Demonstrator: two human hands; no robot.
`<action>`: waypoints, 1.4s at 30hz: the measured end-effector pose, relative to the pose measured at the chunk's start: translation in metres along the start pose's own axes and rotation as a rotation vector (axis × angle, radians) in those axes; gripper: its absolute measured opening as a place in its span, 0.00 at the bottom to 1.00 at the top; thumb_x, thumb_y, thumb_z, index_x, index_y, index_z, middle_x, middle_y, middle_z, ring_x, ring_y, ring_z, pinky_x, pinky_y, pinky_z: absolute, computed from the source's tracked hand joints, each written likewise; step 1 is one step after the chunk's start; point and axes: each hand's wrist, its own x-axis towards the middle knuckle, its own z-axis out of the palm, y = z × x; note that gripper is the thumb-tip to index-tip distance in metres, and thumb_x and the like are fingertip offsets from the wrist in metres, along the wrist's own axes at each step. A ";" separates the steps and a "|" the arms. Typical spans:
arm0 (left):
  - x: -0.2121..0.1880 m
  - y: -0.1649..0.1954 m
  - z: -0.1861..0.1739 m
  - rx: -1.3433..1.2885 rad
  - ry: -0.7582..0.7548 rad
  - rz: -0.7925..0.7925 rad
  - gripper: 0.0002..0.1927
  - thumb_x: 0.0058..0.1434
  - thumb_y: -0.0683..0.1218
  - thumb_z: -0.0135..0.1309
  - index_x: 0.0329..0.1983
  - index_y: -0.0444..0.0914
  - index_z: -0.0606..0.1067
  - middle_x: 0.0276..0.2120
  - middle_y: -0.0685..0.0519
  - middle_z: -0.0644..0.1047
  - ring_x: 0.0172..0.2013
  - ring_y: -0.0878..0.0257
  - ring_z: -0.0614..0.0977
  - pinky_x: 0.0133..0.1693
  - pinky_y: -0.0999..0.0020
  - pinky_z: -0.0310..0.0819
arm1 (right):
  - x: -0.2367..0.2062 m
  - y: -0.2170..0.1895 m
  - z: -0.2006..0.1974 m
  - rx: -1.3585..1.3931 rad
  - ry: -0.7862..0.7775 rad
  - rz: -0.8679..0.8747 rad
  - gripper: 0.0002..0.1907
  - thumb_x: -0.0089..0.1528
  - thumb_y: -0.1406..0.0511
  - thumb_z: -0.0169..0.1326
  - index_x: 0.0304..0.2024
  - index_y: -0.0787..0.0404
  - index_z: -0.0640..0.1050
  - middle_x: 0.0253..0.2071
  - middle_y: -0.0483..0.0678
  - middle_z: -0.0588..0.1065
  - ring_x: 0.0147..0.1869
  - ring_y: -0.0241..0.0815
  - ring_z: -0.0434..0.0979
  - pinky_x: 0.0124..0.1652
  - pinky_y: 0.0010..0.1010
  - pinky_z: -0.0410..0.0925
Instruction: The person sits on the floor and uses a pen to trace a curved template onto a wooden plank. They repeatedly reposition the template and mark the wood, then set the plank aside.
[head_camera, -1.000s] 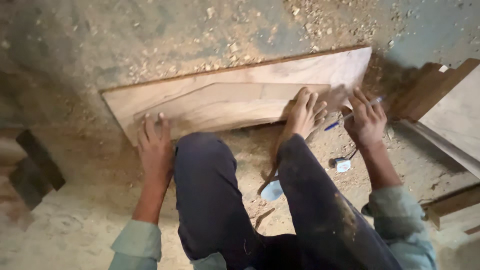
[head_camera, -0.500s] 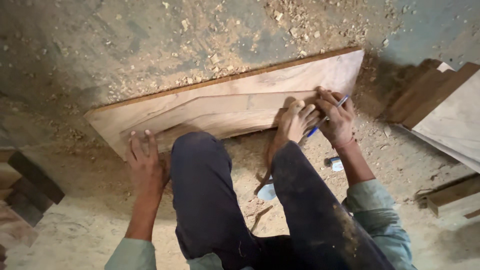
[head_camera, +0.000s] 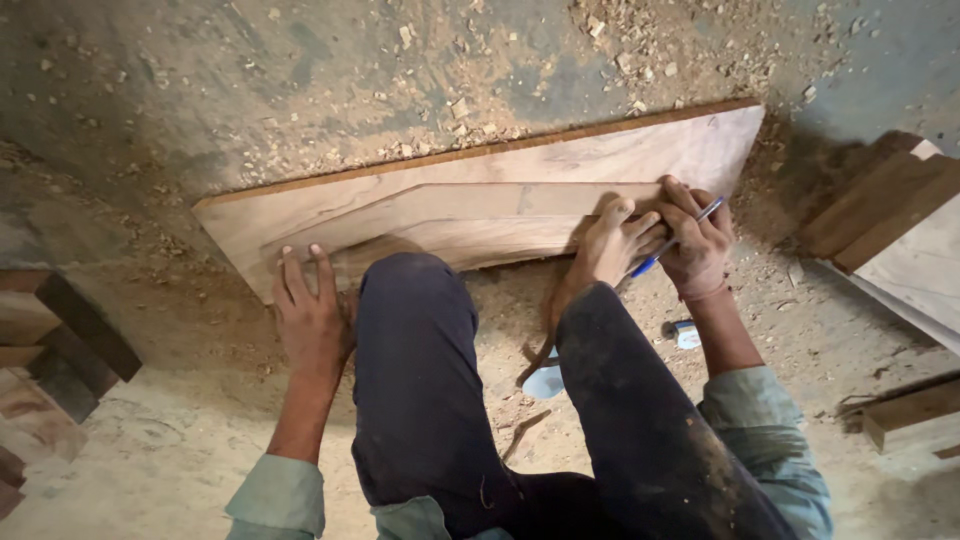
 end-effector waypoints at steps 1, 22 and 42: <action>0.002 0.002 -0.002 -0.011 0.002 -0.006 0.40 0.59 0.50 0.62 0.73 0.33 0.64 0.68 0.29 0.62 0.63 0.30 0.67 0.61 0.41 0.69 | 0.001 0.001 0.000 0.011 -0.019 0.010 0.12 0.64 0.69 0.63 0.49 0.59 0.78 0.60 0.53 0.79 0.58 0.55 0.79 0.58 0.43 0.72; -0.004 -0.073 0.008 -0.182 0.266 0.102 0.27 0.63 0.40 0.53 0.66 0.47 0.75 0.58 0.46 0.74 0.54 0.47 0.77 0.54 0.51 0.73 | 0.001 -0.021 -0.002 -0.138 -0.095 -0.112 0.04 0.75 0.72 0.59 0.52 0.62 0.80 0.60 0.57 0.80 0.58 0.58 0.80 0.58 0.43 0.73; 0.006 -0.097 0.008 -0.114 0.272 0.280 0.22 0.67 0.43 0.47 0.64 0.44 0.77 0.65 0.40 0.73 0.64 0.45 0.76 0.63 0.51 0.70 | 0.003 -0.025 0.002 -0.116 -0.070 -0.090 0.07 0.71 0.70 0.56 0.52 0.61 0.80 0.60 0.56 0.80 0.56 0.59 0.81 0.57 0.46 0.74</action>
